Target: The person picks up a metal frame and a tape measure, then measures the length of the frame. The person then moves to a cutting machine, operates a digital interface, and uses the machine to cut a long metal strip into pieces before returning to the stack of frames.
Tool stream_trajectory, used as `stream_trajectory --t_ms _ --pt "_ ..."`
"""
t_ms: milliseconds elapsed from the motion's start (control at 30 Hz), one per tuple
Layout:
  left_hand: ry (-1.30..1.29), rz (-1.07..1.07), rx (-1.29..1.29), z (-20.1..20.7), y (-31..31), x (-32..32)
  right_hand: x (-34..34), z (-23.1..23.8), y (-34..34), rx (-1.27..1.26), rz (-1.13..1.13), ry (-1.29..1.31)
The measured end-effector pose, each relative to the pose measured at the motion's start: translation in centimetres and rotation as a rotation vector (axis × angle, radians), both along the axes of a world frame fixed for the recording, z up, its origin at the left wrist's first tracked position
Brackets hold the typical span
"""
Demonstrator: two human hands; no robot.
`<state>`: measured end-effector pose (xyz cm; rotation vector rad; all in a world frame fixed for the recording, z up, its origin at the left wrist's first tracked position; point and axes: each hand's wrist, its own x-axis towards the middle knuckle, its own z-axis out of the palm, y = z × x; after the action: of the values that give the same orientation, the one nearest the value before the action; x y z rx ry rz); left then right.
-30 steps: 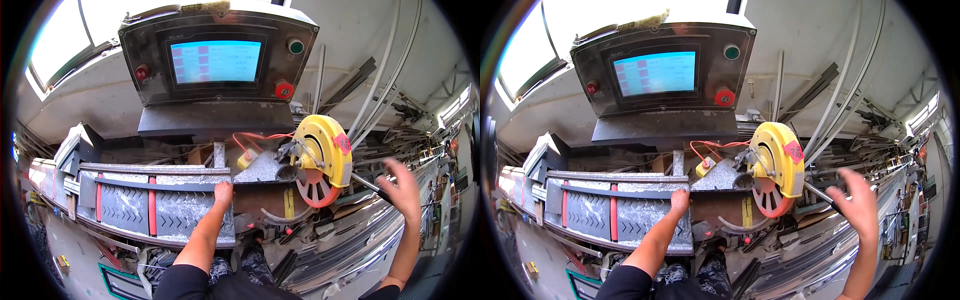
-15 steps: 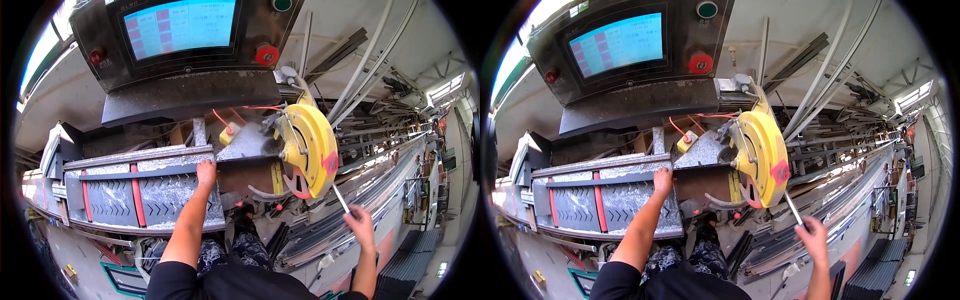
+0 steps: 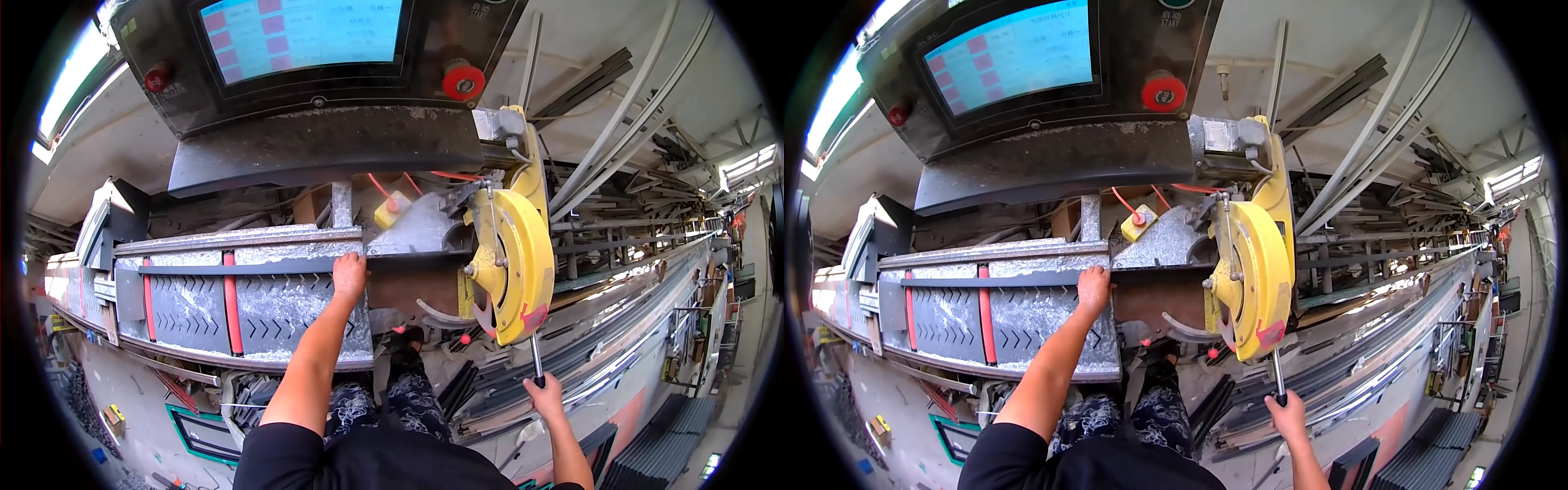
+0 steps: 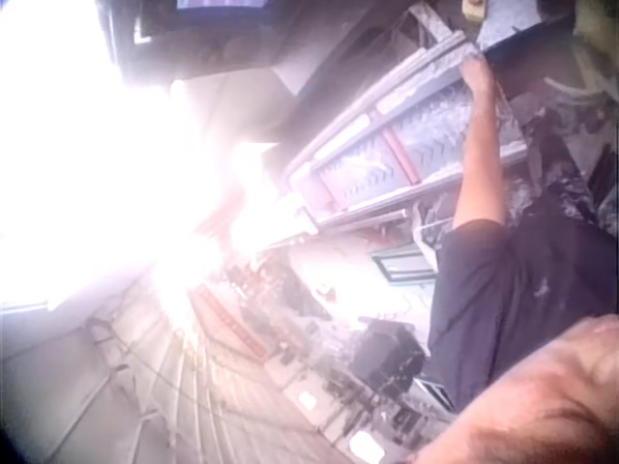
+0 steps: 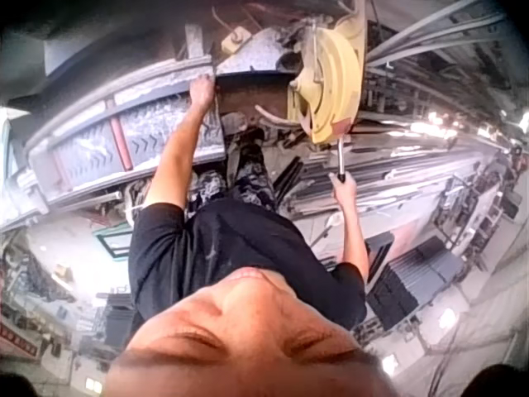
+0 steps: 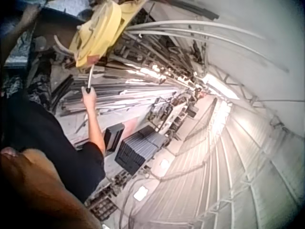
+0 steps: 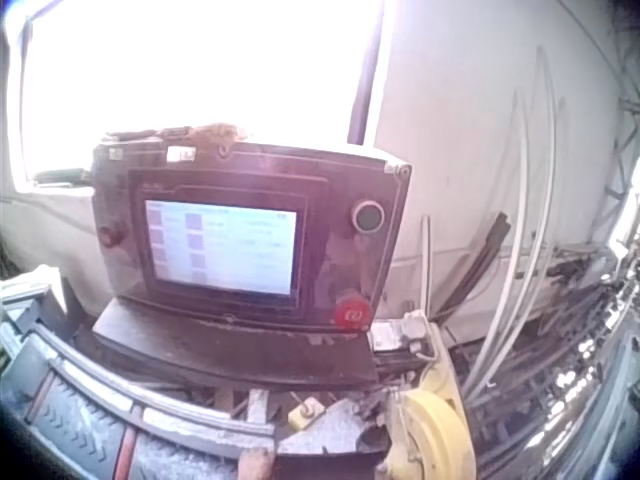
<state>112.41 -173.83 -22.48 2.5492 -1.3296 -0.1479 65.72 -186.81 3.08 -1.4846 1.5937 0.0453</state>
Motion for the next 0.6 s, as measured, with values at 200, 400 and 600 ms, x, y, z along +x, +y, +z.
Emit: stream_trajectory --t_ms 200,400,600 --pt "0.000 0.065 0.129 -1.2 1.5 0.7 0.0 -1.5 -0.5 -0.100 0.076 0.048" --pt "-0.078 0.023 -0.015 -2.9 -0.8 -0.2 -2.6 -1.4 1.3 -0.197 0.220 0.217" --pt "-0.055 0.105 -0.011 -3.0 0.7 -0.8 2.1 2.1 1.4 -0.126 0.208 0.179"
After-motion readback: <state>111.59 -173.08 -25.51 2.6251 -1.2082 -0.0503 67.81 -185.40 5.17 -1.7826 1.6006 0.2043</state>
